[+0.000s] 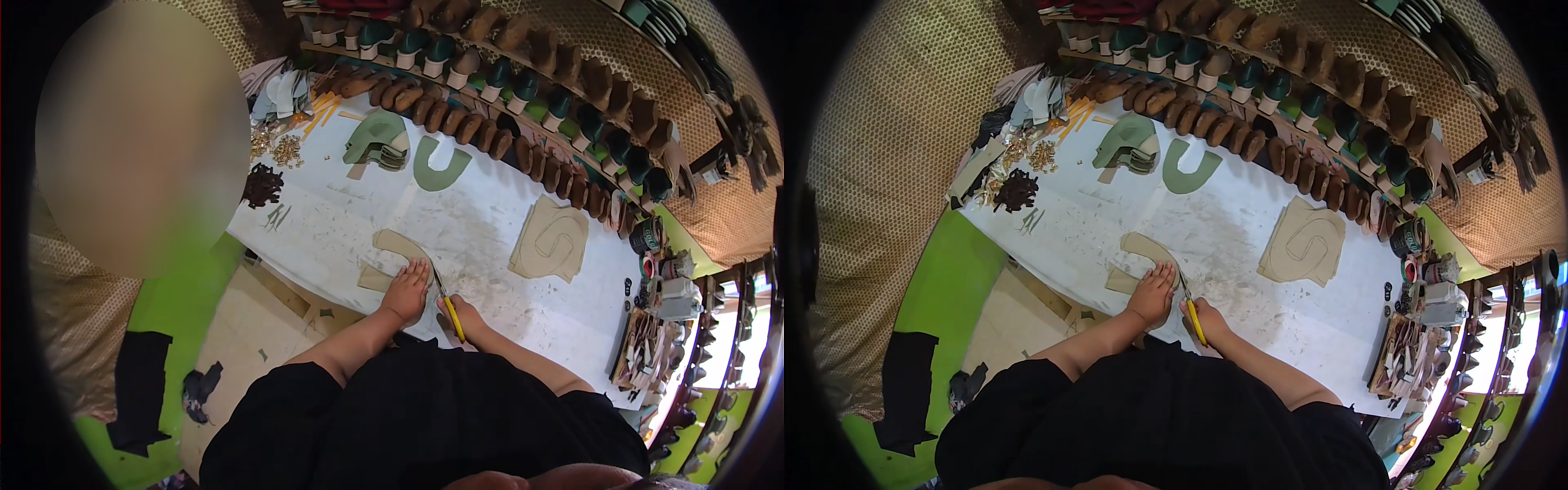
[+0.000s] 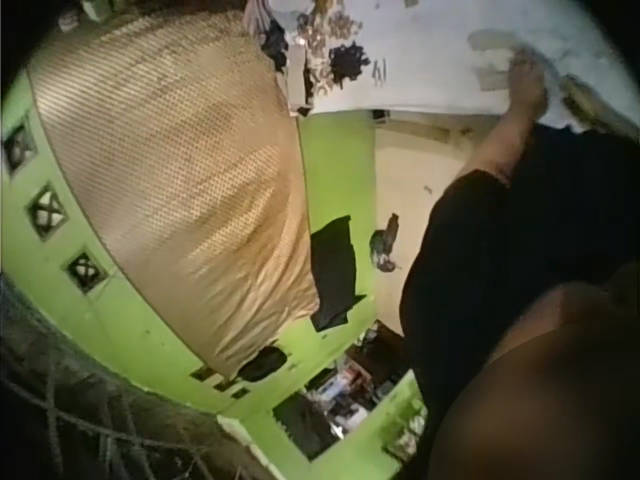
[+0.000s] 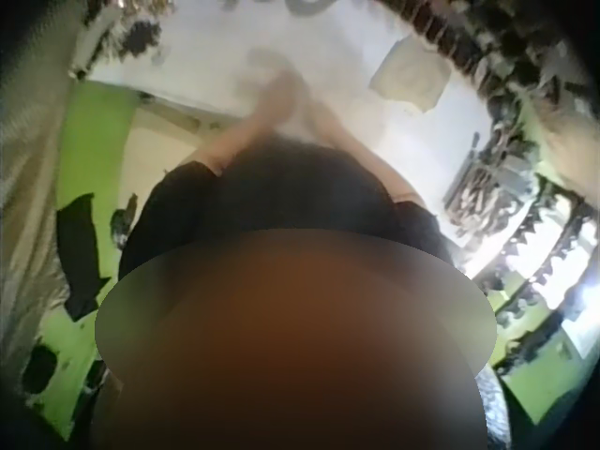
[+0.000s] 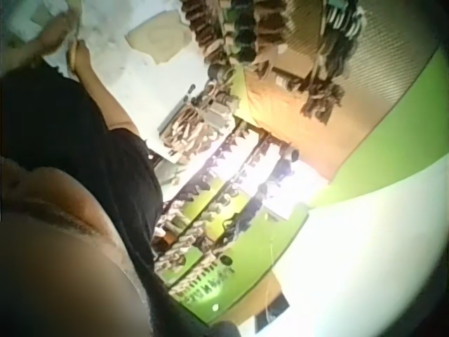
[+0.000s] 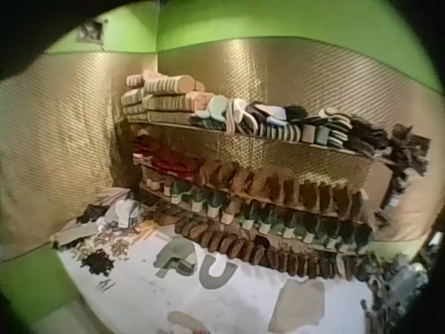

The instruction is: Cutting out various shoe components from pieces of material using a pair of scissors on a workbench.

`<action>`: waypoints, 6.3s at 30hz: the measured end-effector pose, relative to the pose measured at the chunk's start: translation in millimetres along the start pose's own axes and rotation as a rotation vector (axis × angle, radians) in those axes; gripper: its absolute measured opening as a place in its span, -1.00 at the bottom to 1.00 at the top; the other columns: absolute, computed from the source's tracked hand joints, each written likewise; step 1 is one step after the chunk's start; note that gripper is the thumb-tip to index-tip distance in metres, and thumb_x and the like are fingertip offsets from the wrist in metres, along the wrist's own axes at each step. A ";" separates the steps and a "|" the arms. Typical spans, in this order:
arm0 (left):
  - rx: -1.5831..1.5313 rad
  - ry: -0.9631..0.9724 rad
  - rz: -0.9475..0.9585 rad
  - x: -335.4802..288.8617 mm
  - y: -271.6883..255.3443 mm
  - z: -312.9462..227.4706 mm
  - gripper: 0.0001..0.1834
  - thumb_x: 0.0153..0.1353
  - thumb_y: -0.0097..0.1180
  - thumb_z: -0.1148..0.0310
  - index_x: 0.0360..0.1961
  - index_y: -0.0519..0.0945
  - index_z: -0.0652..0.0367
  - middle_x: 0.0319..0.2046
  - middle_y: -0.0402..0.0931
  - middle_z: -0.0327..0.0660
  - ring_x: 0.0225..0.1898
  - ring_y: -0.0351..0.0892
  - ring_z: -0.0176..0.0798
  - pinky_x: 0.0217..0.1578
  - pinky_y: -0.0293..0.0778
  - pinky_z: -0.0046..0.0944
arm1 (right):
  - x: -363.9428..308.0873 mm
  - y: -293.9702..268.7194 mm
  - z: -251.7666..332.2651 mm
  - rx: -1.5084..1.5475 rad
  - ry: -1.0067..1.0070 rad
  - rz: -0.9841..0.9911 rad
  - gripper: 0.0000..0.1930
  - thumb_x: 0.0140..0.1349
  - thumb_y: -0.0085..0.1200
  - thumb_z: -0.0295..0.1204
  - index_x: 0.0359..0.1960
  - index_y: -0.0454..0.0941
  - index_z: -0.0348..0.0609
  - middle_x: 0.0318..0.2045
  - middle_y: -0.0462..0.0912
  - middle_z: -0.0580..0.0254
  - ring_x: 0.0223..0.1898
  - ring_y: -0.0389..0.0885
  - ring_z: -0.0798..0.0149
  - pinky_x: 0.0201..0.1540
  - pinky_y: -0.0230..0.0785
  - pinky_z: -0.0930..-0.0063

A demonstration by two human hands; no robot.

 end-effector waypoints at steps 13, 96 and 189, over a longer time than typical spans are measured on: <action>-0.091 0.013 -0.107 -3.5 -2.8 7.5 -0.48 0.28 -0.06 0.39 0.26 0.38 0.36 0.30 0.33 0.12 0.34 0.29 0.14 0.34 0.18 0.06 | -1.3 5.9 9.1 -0.027 0.058 0.016 -0.39 0.37 -0.10 0.15 -0.16 0.44 -0.31 -0.35 0.64 -0.30 -0.20 0.63 -0.30 -0.14 0.46 0.06; -0.127 0.053 -0.119 -5.3 -1.5 4.4 -0.55 0.29 -0.04 0.36 0.17 0.47 0.34 0.21 0.43 0.12 0.29 0.37 0.12 0.30 0.26 0.03 | -15.6 -81.7 -13.2 0.152 0.075 -0.151 -0.41 0.40 -0.14 0.16 -0.21 0.46 -0.25 -0.67 0.47 0.13 -0.71 0.52 0.21 -0.69 0.33 0.33; 0.305 0.058 0.191 7.7 -15.2 -17.1 -0.55 0.27 -0.07 0.24 0.09 0.53 0.28 0.11 0.53 0.04 0.12 0.55 -0.02 0.27 0.29 0.02 | -94.8 -112.0 -114.0 -0.535 0.098 -0.337 -0.37 0.26 0.07 -0.06 0.25 0.28 -0.15 0.09 0.49 -0.14 0.14 0.49 -0.10 0.22 0.35 0.17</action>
Point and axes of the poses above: each hand's wrist, its own x-axis towards the middle knuckle, its own y-axis out of the palm, z = x × y, the point moved 10 cm from there along x, towards the middle knuckle
